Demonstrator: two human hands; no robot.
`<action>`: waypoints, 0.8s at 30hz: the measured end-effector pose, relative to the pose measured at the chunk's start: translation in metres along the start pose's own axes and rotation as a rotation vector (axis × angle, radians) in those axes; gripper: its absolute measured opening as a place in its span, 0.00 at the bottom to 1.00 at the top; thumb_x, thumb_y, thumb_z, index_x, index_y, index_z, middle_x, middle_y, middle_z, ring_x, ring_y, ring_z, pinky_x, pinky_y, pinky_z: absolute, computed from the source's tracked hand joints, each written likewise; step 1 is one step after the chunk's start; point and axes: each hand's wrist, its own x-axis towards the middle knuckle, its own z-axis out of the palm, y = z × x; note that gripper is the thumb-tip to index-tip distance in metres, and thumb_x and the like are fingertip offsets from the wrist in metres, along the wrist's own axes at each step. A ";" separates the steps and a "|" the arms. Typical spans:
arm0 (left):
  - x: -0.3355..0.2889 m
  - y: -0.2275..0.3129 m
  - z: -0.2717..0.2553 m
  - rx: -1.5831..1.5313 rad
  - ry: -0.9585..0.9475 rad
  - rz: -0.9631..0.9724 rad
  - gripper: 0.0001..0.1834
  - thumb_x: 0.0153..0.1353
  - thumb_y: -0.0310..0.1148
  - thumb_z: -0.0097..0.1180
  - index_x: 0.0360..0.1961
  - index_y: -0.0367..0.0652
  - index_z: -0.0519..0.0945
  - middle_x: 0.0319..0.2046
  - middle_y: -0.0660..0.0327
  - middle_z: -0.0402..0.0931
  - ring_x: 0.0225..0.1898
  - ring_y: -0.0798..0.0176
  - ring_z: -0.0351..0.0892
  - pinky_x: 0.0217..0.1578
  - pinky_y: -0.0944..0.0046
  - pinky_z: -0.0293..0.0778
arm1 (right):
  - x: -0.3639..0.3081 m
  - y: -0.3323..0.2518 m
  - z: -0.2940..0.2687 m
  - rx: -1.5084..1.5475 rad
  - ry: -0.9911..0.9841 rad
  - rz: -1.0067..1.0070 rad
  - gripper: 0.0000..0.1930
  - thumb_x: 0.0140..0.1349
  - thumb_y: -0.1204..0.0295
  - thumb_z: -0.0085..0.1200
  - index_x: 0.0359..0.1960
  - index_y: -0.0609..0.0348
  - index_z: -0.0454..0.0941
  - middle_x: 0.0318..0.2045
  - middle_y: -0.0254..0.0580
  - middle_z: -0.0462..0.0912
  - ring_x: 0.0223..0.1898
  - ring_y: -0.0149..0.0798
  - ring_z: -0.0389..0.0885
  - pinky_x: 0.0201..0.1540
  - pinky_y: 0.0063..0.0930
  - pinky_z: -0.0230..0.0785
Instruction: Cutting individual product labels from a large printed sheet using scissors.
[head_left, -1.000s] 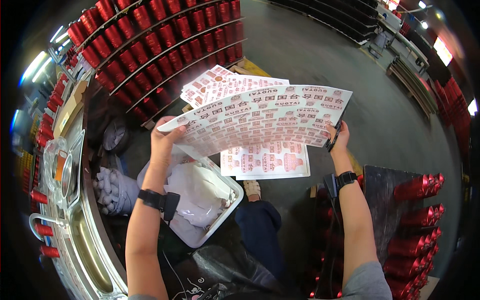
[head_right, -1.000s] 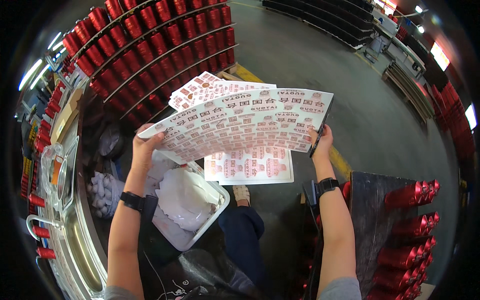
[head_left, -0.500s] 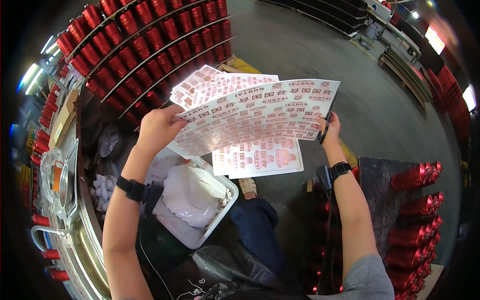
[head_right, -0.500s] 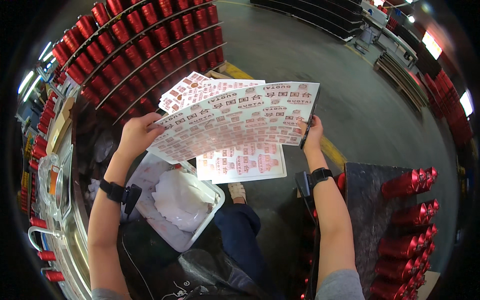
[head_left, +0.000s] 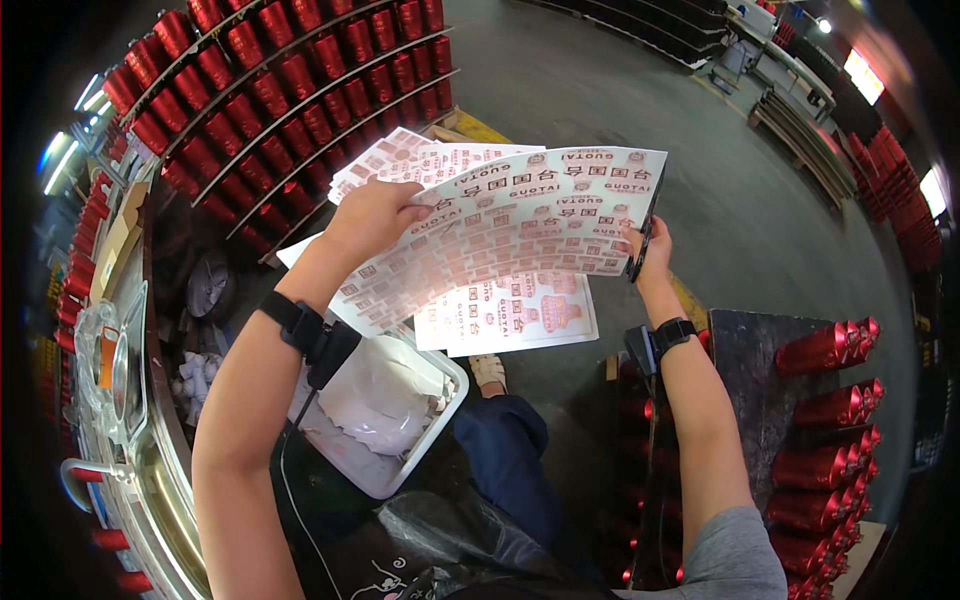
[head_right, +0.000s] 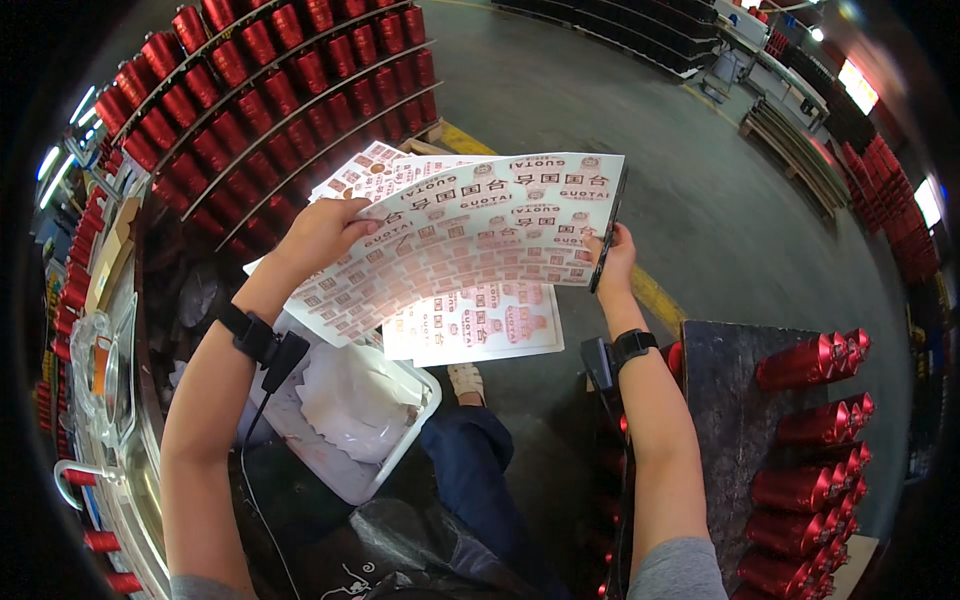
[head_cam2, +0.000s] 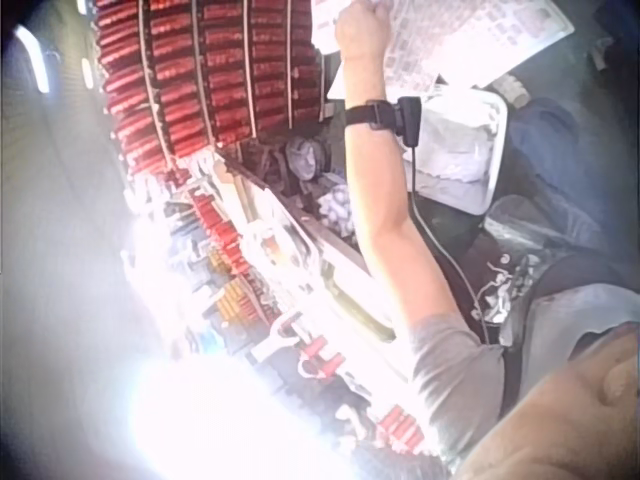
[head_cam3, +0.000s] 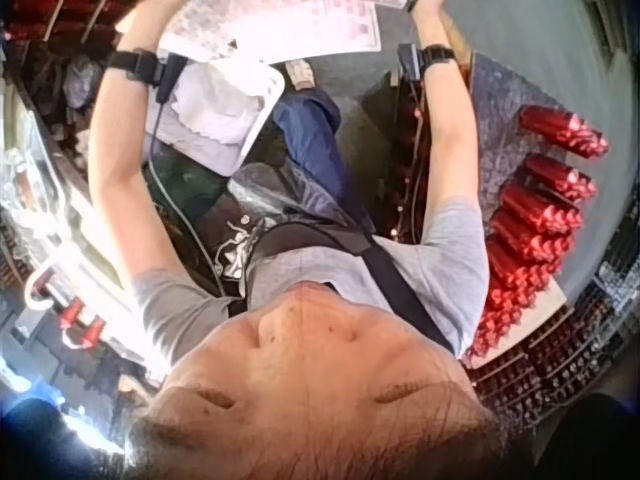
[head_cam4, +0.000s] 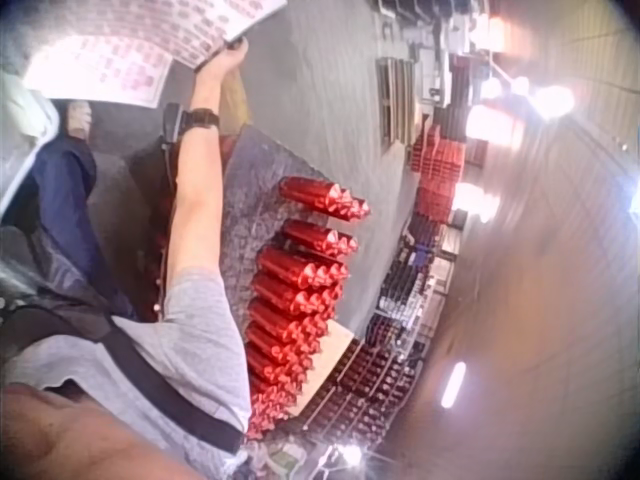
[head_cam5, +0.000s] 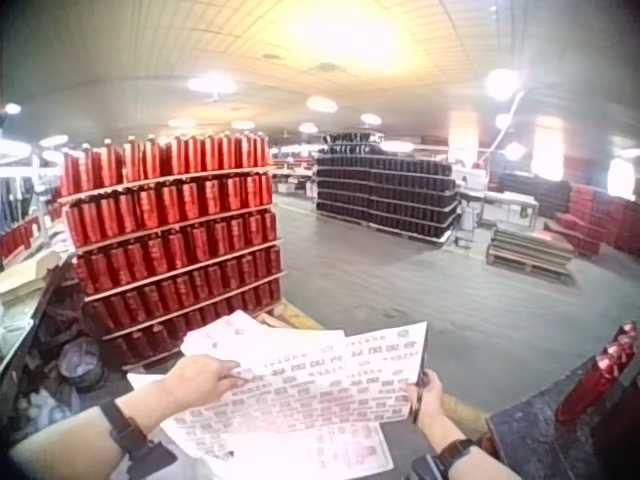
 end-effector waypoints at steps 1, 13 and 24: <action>0.001 0.000 0.000 0.030 0.013 0.041 0.15 0.61 0.41 0.56 0.40 0.40 0.81 0.28 0.47 0.79 0.32 0.52 0.81 0.35 0.55 0.73 | 0.002 -0.003 0.001 -0.009 0.006 0.000 0.20 0.51 0.82 0.59 0.47 0.67 0.69 0.37 0.42 0.79 0.34 0.35 0.81 0.27 0.25 0.79; -0.054 -0.043 -0.029 -0.581 0.008 -0.126 0.14 0.61 0.36 0.59 0.41 0.36 0.81 0.23 0.64 0.77 0.26 0.75 0.72 0.29 0.69 0.69 | 0.003 -0.080 0.013 -0.165 0.091 -0.525 0.19 0.55 0.79 0.60 0.49 0.61 0.71 0.32 0.37 0.80 0.29 0.28 0.78 0.30 0.22 0.72; -0.155 -0.018 -0.014 -1.272 0.285 -0.445 0.15 0.64 0.31 0.56 0.48 0.32 0.77 0.38 0.58 0.82 0.34 0.70 0.81 0.36 0.70 0.77 | -0.226 -0.061 0.031 0.074 -0.330 0.224 0.19 0.65 0.67 0.53 0.53 0.64 0.68 0.32 0.43 0.79 0.31 0.34 0.81 0.34 0.26 0.74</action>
